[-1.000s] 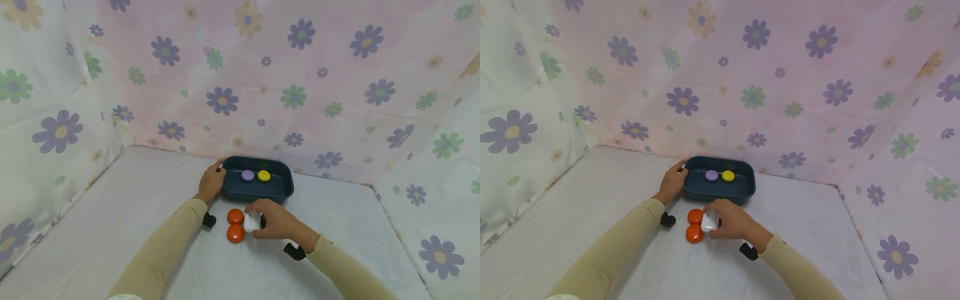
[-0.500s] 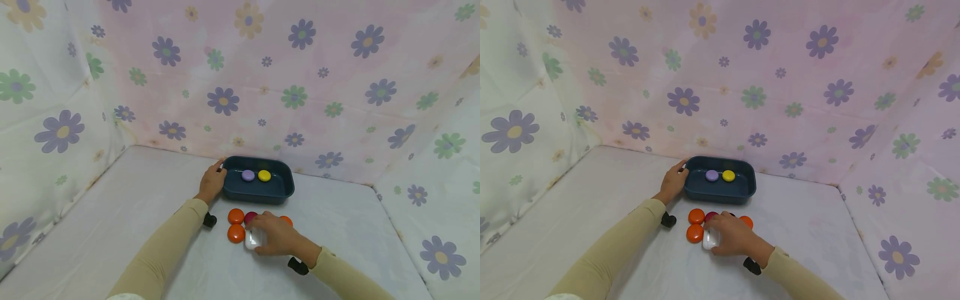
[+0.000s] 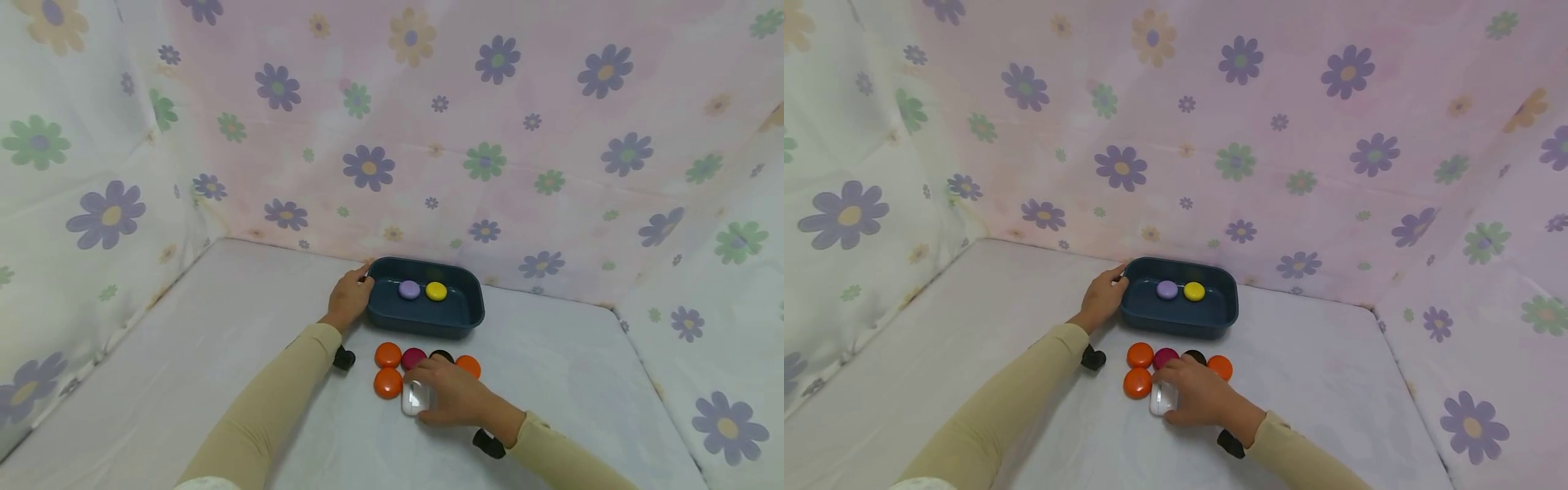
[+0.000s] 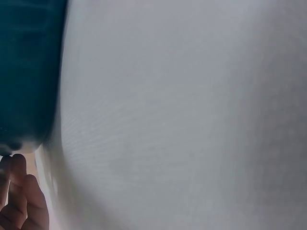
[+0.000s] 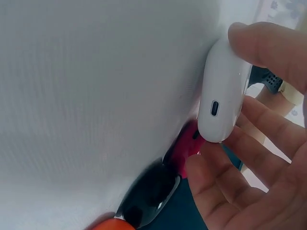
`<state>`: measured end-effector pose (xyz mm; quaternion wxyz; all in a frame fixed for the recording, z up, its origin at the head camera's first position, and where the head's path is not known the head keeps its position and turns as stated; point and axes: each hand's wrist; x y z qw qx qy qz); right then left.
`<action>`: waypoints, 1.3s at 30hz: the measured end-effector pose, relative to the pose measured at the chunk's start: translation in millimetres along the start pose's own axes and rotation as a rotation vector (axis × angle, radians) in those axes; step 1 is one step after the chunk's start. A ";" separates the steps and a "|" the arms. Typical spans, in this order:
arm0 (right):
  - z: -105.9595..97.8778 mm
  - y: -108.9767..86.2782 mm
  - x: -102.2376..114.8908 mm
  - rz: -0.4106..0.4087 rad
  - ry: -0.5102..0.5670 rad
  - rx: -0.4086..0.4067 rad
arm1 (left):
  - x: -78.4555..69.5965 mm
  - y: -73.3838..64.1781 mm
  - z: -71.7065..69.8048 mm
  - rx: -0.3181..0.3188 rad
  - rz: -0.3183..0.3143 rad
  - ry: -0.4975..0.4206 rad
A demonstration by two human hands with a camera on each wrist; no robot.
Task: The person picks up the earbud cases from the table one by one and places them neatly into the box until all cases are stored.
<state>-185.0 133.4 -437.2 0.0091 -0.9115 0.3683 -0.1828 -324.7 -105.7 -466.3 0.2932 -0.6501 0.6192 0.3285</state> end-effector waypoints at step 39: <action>-27.7 2.8 -10.9 0.006 0.172 -0.201 | 1.1 0.7 1.0 0.008 -0.007 -0.020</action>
Point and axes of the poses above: each hand's wrist, its own y-axis towards the middle knuckle, its own z-axis out of the palm, x = y × z, and after that the axes turned 4 degrees about x, right-handed
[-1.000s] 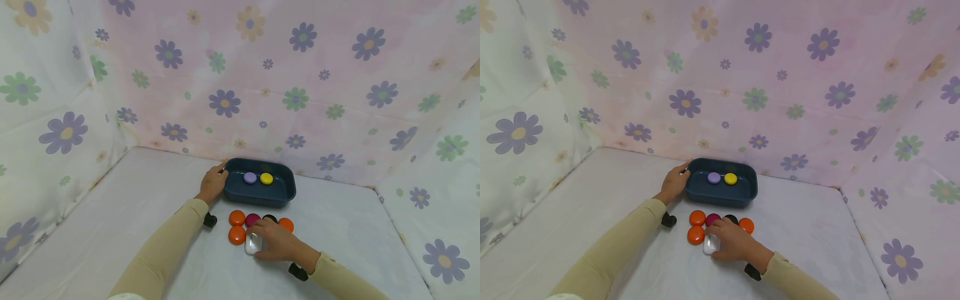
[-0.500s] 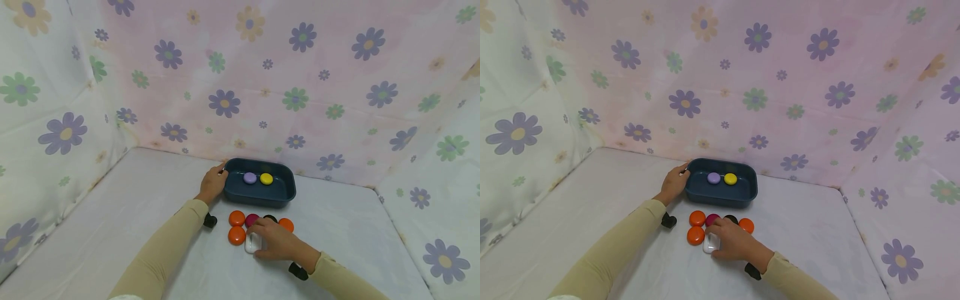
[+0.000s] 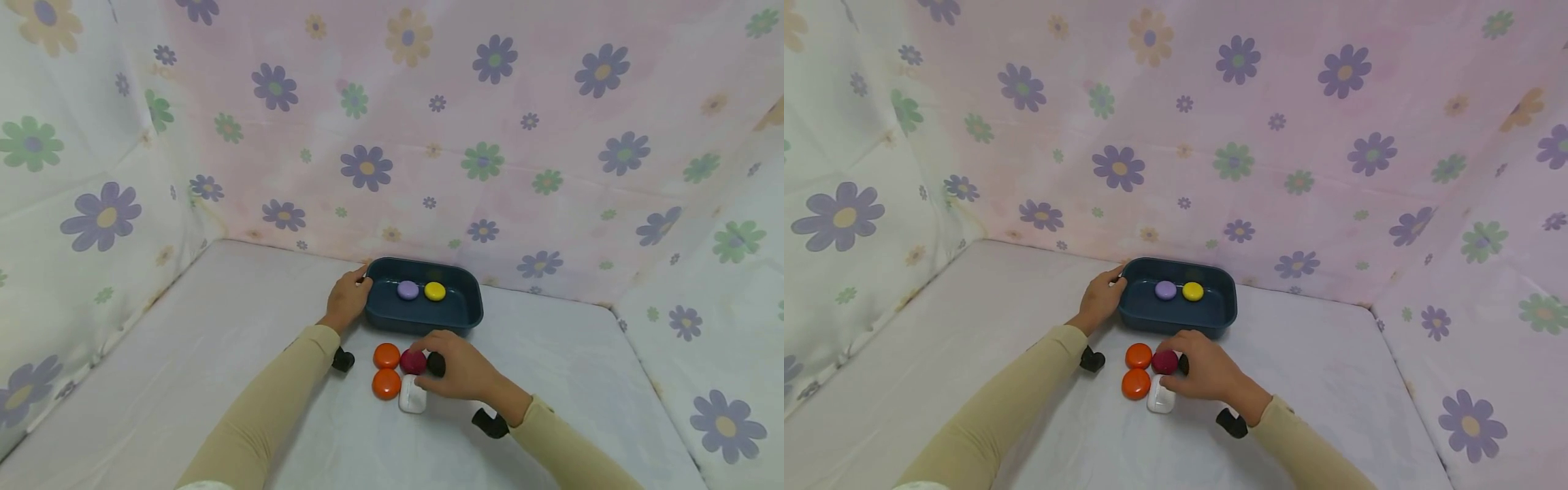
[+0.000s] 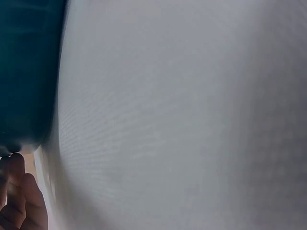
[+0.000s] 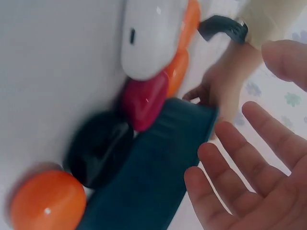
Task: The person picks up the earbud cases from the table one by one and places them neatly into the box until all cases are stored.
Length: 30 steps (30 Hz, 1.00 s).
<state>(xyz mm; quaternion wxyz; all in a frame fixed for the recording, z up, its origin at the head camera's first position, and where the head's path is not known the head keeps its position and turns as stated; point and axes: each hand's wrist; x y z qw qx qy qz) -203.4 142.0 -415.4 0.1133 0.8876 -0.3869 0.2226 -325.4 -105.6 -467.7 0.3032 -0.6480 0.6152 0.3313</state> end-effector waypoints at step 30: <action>-30.6 50.8 -51.1 0.138 0.095 -0.246 | -1.6 -1.1 -1.6 0.002 -0.003 0.011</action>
Point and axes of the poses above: each hand's wrist, its own y-axis towards the middle knuckle, its own z-axis out of the palm, x = y × z, and after that the axes turned 4 degrees about x, right-handed
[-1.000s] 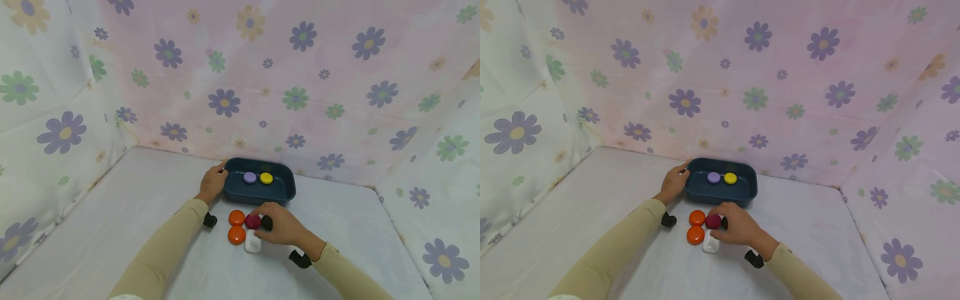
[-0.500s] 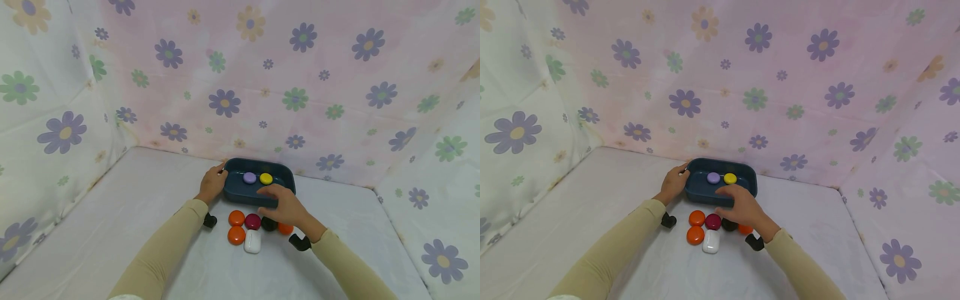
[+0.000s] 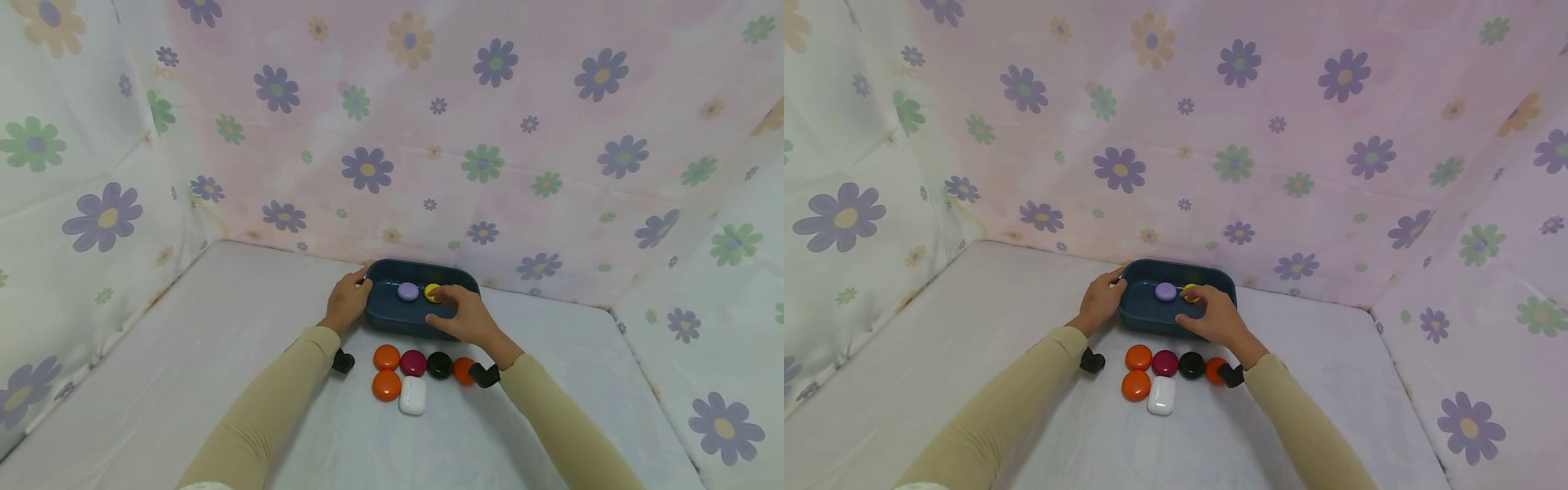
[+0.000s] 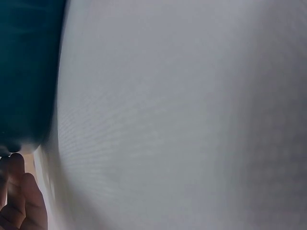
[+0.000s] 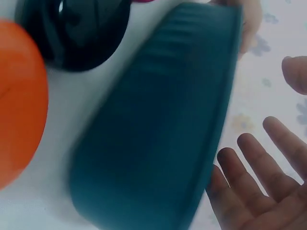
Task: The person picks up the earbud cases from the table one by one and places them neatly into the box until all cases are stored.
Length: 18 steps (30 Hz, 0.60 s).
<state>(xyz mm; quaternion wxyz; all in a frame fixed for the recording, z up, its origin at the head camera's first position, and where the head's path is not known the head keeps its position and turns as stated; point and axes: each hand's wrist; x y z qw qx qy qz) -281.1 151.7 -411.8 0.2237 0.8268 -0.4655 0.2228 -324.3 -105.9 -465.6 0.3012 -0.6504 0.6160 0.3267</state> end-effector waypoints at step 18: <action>11.0 39.4 -35.5 0.143 0.015 -0.042 | 1.2 0.0 0.1 -0.014 0.002 -0.010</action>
Point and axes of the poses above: each hand's wrist, its own y-axis towards the middle knuckle, its own z-axis out of the palm, x = y × z, and after that the axes turned 4 degrees about x, right-handed
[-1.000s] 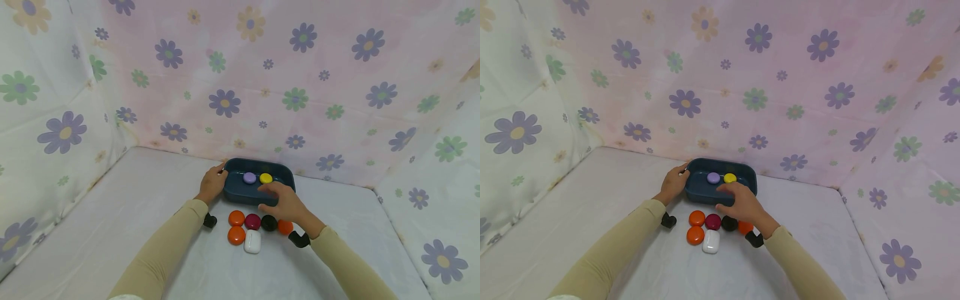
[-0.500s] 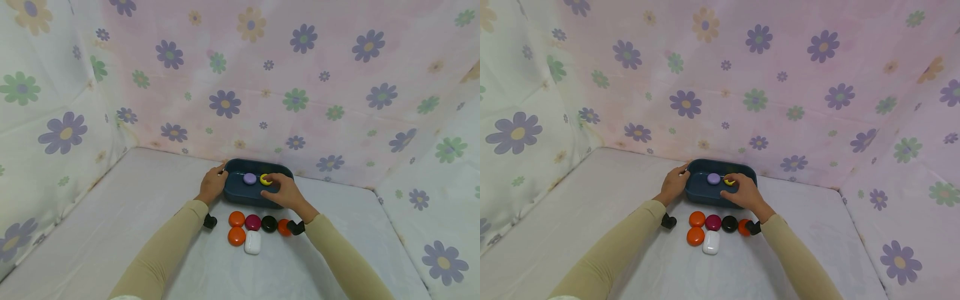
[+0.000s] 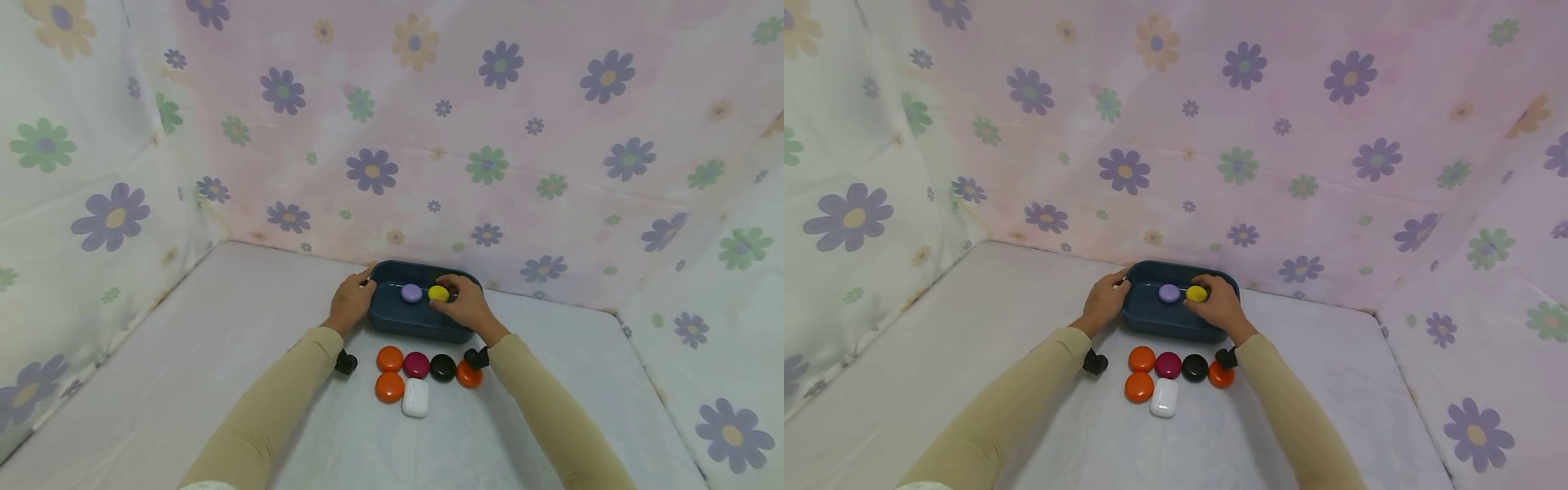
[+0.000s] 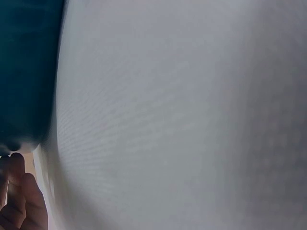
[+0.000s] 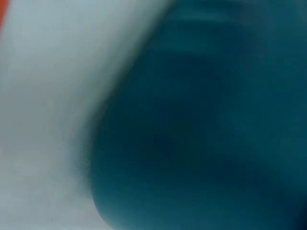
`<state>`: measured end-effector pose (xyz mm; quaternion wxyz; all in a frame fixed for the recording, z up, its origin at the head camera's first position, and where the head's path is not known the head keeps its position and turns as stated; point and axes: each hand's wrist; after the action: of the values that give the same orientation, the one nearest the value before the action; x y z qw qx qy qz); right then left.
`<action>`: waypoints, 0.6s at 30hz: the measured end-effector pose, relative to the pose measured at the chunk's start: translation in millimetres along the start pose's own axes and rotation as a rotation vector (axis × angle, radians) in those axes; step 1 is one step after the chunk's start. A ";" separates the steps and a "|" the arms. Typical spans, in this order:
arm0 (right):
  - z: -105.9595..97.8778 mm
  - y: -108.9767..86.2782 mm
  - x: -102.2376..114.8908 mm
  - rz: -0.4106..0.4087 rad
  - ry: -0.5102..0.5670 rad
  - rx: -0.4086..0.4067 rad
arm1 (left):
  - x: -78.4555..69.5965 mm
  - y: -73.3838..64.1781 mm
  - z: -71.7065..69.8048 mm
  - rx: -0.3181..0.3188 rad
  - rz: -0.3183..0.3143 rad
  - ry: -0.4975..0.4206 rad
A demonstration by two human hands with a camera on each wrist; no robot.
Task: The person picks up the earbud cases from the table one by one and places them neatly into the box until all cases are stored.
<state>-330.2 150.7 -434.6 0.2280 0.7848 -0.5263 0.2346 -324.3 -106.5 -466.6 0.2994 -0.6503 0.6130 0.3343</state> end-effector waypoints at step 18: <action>7.6 23.1 -11.7 0.149 -0.122 0.038 | -1.3 -0.2 1.0 0.016 -0.032 -0.019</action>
<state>-354.6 146.7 -445.2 0.1621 0.7605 -0.5917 0.2127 -324.1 -104.9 -466.1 0.3158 -0.6543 0.6024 0.3305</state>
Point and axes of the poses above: each hand's wrist, its own y-axis towards the middle knuckle, its own z-axis out of the palm, x = y × z, and after that the axes turned 4 degrees about x, right-handed
